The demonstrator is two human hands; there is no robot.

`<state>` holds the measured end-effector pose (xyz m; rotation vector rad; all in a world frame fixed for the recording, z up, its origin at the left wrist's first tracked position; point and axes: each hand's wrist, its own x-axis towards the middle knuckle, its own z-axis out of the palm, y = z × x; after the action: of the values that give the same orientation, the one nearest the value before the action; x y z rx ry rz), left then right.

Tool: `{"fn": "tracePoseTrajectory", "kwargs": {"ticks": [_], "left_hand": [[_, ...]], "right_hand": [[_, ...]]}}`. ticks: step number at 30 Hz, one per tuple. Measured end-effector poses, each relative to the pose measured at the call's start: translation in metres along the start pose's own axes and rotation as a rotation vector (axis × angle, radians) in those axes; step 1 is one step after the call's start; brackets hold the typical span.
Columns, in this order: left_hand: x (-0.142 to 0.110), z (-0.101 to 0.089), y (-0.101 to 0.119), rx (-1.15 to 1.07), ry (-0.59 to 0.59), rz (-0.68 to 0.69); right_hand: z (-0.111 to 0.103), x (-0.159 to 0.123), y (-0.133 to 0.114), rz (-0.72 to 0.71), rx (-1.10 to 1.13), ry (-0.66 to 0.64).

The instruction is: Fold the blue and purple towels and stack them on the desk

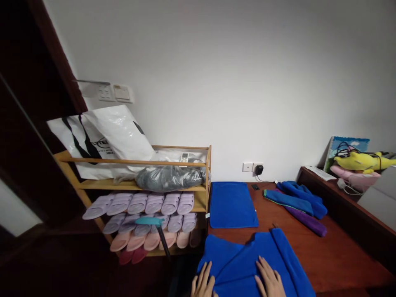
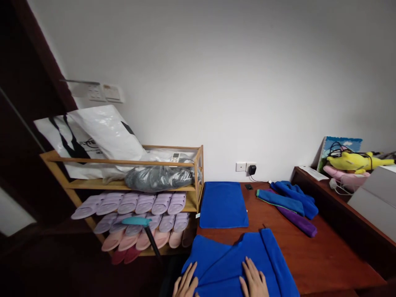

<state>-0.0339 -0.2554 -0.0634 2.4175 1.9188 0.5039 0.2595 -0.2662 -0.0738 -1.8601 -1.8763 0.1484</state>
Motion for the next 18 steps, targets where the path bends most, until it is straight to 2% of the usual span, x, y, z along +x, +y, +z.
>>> {"fn": "tracePoseTrajectory", "kwargs": {"ticks": [3,6,9,11,14,16,18], "left_hand": [[0.004,-0.01,0.0,-0.059,-0.06,0.044],[0.009,-0.015,0.0,-0.06,-0.16,0.004],[0.011,-0.018,-0.002,-0.047,-0.217,-0.009],[0.014,-0.023,-0.003,-0.055,-0.211,0.017],[0.025,-0.038,0.001,-0.05,-0.132,0.033],[0.042,-0.048,0.006,-0.044,-0.051,0.02],[0.063,-0.052,0.01,-0.099,0.004,-0.008]], "right_hand": [[-0.028,-0.001,0.058,0.064,-0.091,0.012],[-0.054,-0.005,0.125,0.062,-0.212,-0.04],[-0.074,-0.009,0.181,0.199,-0.295,-0.041],[-0.085,-0.008,0.205,0.287,-0.358,-0.054],[-0.096,0.002,0.21,0.433,-0.489,-0.027],[-0.095,0.015,0.194,0.499,-0.553,0.017],[-0.088,0.029,0.173,0.493,-0.557,0.057]]}}
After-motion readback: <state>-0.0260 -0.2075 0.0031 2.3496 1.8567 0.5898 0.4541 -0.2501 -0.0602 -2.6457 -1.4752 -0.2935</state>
